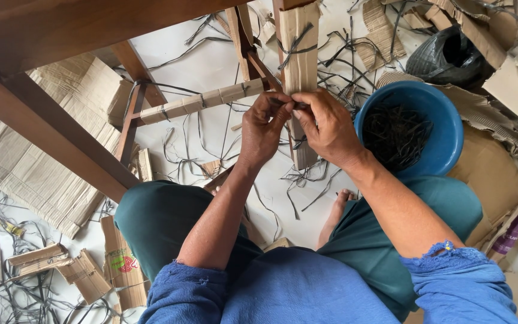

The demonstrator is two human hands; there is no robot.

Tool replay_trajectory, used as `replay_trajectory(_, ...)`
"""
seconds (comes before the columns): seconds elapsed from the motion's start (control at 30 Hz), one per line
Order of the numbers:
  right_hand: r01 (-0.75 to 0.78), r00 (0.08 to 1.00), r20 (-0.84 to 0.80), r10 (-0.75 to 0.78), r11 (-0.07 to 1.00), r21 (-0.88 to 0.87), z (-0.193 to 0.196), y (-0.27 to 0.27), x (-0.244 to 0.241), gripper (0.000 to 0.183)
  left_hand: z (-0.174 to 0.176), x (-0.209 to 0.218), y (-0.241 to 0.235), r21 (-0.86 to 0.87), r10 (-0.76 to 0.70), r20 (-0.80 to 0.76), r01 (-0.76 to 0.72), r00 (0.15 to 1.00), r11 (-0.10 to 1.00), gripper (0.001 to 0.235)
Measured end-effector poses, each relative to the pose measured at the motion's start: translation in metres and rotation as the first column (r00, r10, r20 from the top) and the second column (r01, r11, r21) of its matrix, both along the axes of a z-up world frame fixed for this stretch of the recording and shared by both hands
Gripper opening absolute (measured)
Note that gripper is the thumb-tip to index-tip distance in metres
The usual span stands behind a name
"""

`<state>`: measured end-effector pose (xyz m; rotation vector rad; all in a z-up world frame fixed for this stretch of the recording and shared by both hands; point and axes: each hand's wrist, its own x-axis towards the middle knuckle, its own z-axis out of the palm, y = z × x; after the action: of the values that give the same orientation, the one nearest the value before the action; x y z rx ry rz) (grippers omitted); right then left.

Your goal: The person sits on the floor and repeatedly ties dark cords around a cardboard-wrapped wooden furniture leg. They pick cords from a blue bowl, wrap them around the leg, and tie knots by hand. The workspace is cluttered with cardboard scraps and loose cords.

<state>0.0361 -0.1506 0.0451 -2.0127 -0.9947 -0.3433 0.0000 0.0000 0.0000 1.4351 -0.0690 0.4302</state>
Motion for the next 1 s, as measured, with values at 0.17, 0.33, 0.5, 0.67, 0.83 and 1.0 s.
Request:
replay_trajectory(0.17,0.056,0.998,0.012,-0.056,0.998,0.014,-0.027,-0.007,0.009,0.006,-0.004,-0.001,0.005,0.032,0.007,-0.001,-0.007,1.0,0.999,0.01)
replay_trajectory(0.33,0.039,0.997,0.066,-0.042,0.998,0.039,-0.024,-0.005,0.006,0.01,-0.004,-0.001,0.003,0.078,0.085,0.04,-0.088,0.996,0.993,0.016)
replay_trajectory(0.5,0.061,0.982,0.179,-0.064,0.998,0.023,-0.022,-0.002,0.001,0.01,-0.002,-0.003,0.002,0.095,0.104,0.03,-0.106,0.994,0.99,0.035)
replay_trajectory(0.67,0.045,0.981,0.184,-0.057,0.997,0.069,-0.016,0.007,-0.003,0.001,-0.007,0.003,0.005,0.112,0.075,0.028,-0.077,0.997,0.991,0.039)
replay_trajectory(0.83,0.046,0.987,0.148,-0.06,0.994,0.096,-0.021,0.007,0.0,0.004,-0.002,0.0,0.007,0.143,0.053,0.019,-0.055,0.998,0.988,0.037)
replay_trajectory(1.0,0.068,0.99,0.111,-0.082,0.99,0.123,-0.027,0.005,0.002,0.005,0.004,-0.004,0.007,0.154,0.035,0.029,-0.039,0.999,0.987,0.047)
